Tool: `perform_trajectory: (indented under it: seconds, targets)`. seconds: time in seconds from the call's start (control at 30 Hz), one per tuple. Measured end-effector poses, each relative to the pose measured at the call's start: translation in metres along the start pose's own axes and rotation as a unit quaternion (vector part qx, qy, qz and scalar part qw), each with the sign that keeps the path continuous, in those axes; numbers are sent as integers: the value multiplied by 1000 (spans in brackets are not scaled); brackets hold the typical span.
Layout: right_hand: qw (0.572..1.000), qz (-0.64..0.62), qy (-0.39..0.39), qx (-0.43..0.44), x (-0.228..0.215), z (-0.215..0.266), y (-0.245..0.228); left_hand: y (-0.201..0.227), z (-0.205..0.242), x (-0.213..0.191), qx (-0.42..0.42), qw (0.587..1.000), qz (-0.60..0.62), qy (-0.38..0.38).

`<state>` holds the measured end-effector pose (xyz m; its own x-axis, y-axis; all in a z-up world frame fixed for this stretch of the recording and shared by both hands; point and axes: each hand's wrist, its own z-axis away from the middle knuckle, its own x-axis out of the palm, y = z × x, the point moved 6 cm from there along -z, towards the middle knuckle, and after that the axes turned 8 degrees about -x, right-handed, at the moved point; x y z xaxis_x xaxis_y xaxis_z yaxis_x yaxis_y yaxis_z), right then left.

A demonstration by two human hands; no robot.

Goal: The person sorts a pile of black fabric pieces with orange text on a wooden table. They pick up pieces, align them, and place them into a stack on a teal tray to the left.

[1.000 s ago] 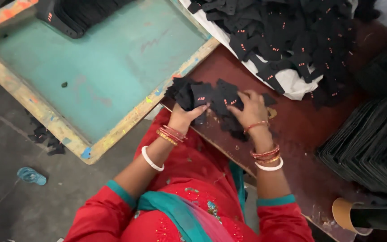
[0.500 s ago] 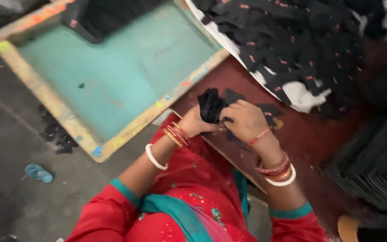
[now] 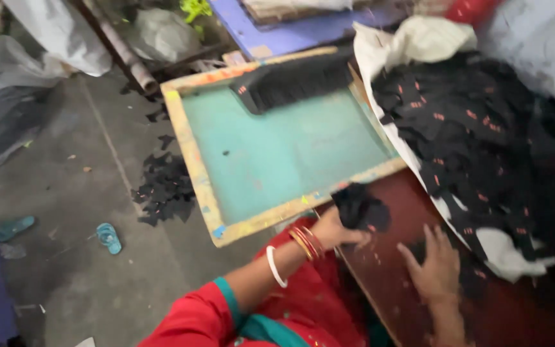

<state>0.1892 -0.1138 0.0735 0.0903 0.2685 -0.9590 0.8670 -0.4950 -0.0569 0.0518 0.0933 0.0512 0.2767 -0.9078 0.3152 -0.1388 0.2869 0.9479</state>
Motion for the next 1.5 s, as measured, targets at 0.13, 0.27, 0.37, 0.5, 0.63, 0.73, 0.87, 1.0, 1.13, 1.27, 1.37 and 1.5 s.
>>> perform_trajectory:
  seconds: [0.13, 0.27, 0.37, 0.5, 0.63, 0.73, 0.87, 1.0, 1.13, 1.27, 1.37, 1.5]
  targets:
    - [878, -459, -39, 127, 78, 48, 27, -38, -9, 42, -4, 995, 3, -104]
    - [826, -562, 35, 31, 220, 108, 114, -26, -13, 57, 100, 976, -107, -162]
    - [671, -678, 23, 299, 265, 119, 153, -39, -16, 63, 72, 956, -96, -268]
    - [927, -354, 110, -65, 52, -1, 21, 3, -8, 45, -89, 953, -191, -217]
    - [939, 26, 63, -338, -43, -11, -73, 54, 5, 12, 80, 948, -306, -27]
    - [899, -434, 57, -30, 46, -11, -11, 42, -2, 16, 172, 911, -375, 8]
    - [963, -268, 19, -15, 37, -30, -40, 24, -15, 29, 157, 880, -448, 30]
    - [982, -138, -60, 110, 58, -16, -7, 49, -7, 25, 142, 910, -389, 34]
    - [967, -202, 22, -156, 84, -17, -6, 24, -7, 12, 146, 922, -358, 10]
    - [956, -212, 24, -201, 44, -30, -51, 5, -9, 13, 88, 926, -366, 15]
    - [988, -154, -3, -8, 57, -29, -41, -1, -15, 28, 148, 894, -411, 96]
    - [988, 61, 105, -97, 51, -37, -48, -2, -34, 32, 156, 887, -425, 87]
